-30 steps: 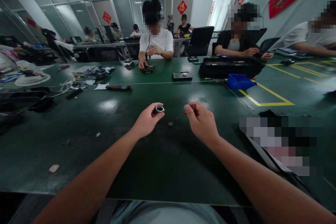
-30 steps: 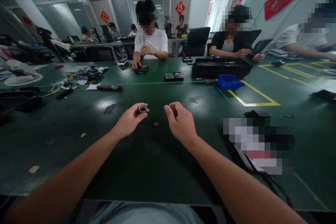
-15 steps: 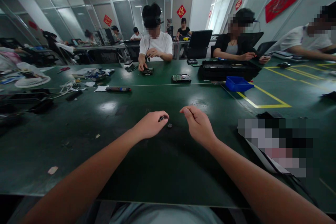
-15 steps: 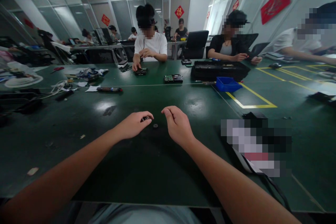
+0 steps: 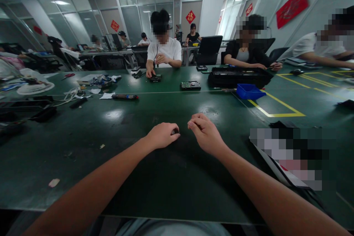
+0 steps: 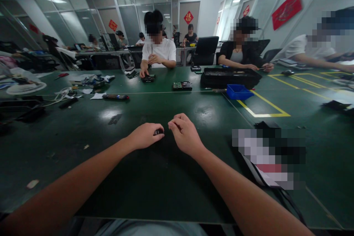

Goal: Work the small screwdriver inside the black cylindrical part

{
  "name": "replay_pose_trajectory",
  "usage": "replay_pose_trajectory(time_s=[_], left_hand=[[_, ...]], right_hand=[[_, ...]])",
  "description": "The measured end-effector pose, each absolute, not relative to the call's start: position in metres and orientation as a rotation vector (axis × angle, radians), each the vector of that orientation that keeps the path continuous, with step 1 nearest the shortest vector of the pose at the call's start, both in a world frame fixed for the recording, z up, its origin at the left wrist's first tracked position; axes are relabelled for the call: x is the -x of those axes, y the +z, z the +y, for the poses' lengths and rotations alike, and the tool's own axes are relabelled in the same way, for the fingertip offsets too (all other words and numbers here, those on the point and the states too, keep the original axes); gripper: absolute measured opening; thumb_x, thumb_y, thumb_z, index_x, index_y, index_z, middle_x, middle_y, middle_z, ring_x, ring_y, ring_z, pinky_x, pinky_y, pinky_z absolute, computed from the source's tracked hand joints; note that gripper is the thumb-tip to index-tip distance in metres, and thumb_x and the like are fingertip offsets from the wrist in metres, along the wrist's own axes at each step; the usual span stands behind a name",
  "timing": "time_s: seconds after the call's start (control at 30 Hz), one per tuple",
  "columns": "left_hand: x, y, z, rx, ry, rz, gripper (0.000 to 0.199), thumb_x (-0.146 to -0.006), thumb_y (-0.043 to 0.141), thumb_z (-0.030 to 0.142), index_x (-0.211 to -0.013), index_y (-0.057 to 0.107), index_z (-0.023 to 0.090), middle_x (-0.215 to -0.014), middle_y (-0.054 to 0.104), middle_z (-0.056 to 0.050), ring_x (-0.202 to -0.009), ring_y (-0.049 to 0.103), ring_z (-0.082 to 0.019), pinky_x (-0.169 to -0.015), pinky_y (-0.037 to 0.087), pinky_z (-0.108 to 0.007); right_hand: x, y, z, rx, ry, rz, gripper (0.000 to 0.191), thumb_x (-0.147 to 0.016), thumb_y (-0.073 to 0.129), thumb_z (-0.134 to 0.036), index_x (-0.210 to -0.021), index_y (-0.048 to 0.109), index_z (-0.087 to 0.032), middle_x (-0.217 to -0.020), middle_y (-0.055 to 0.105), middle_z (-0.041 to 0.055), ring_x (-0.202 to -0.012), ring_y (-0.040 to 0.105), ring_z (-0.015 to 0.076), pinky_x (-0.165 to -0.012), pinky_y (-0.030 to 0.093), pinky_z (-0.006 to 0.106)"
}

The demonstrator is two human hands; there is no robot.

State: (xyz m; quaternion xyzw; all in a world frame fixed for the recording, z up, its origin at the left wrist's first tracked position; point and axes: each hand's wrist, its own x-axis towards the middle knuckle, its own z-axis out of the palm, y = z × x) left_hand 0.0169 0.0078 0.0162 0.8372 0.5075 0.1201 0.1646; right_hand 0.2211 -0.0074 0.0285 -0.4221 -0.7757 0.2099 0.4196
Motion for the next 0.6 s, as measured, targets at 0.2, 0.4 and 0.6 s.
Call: replay_pose_trajectory(time_s=[0.2,0.4,0.6], left_hand=[[0.021,0.029,0.019,-1.892,0.636,1.476,0.031,-0.086,0.06,0.038,-0.108,0.073,0.02,-0.083,0.07,-0.005,-0.062,0.06,-0.016,-0.061,0.043,-0.028],[0.087,0.042,0.019,-1.22,1.085,1.478,0.027,-0.084,0.057,0.027,-0.105,0.069,0.015,-0.089,0.061,-0.005,-0.059,0.053,-0.011,-0.048,0.029,-0.023],[0.172,0.058,-0.004,-0.779,1.405,1.476,0.014,-0.095,0.053,0.028,-0.094,0.059,0.015,-0.076,0.05,0.003,-0.056,0.043,-0.008,-0.049,0.03,-0.02]], right_hand=[[-0.22,0.027,-0.006,1.012,0.538,-1.942,0.027,-0.098,0.04,-0.022,-0.075,0.055,-0.021,-0.09,0.057,0.0067,-0.09,0.058,0.0207,-0.083,0.046,0.037],[-0.218,0.03,-0.015,1.054,0.591,-2.084,0.03,-0.095,0.053,-0.024,-0.067,0.061,-0.019,-0.092,0.057,0.0055,-0.084,0.058,0.0181,-0.074,0.045,0.033],[-0.216,0.024,-0.015,1.01,0.635,-2.173,0.033,-0.092,0.055,-0.021,-0.06,0.057,-0.018,-0.094,0.057,0.0052,-0.079,0.056,0.0154,-0.07,0.044,0.033]])
